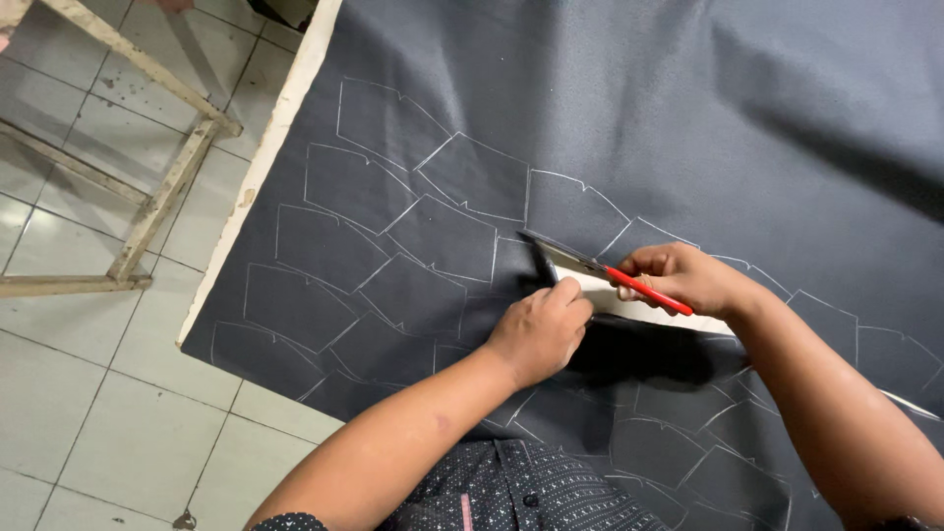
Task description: The person cuts a large piece of dark fabric laid on a table using red-handled scissors, following white chalk outlines. After cutting, the person rolls the cut fabric into a tight roll and places it aside. The person then positions a pink paper pattern on the remaining fabric.
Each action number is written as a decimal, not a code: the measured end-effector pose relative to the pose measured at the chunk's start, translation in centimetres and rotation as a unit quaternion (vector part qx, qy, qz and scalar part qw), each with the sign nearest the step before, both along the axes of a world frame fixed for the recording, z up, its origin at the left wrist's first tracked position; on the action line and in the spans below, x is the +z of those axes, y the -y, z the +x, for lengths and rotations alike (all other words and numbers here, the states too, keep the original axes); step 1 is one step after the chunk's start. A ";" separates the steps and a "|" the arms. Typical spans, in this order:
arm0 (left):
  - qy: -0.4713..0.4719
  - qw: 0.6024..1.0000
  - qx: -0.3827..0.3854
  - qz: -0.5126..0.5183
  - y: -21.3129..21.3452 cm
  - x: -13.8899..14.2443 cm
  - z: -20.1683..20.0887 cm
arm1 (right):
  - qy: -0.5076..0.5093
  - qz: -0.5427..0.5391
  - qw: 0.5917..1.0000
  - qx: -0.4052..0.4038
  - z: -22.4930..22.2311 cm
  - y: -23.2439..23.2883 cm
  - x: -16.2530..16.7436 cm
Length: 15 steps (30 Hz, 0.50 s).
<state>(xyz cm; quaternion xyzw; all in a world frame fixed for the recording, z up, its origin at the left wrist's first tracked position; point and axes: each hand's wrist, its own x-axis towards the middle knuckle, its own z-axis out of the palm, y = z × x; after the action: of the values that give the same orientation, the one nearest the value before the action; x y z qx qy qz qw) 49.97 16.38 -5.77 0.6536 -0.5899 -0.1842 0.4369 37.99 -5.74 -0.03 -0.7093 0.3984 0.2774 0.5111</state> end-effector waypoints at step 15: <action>0.008 0.999 -0.003 -0.047 -1.1 1.1 0.7 | 0.052 0.018 0.997 0.050 4.5 0.0 -1.0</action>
<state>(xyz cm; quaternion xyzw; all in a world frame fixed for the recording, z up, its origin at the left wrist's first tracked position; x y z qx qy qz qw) 50.63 17.53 -4.68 0.6318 -0.6036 -0.1526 0.4618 42.48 -5.72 -1.02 -0.7324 0.3300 0.2730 0.5293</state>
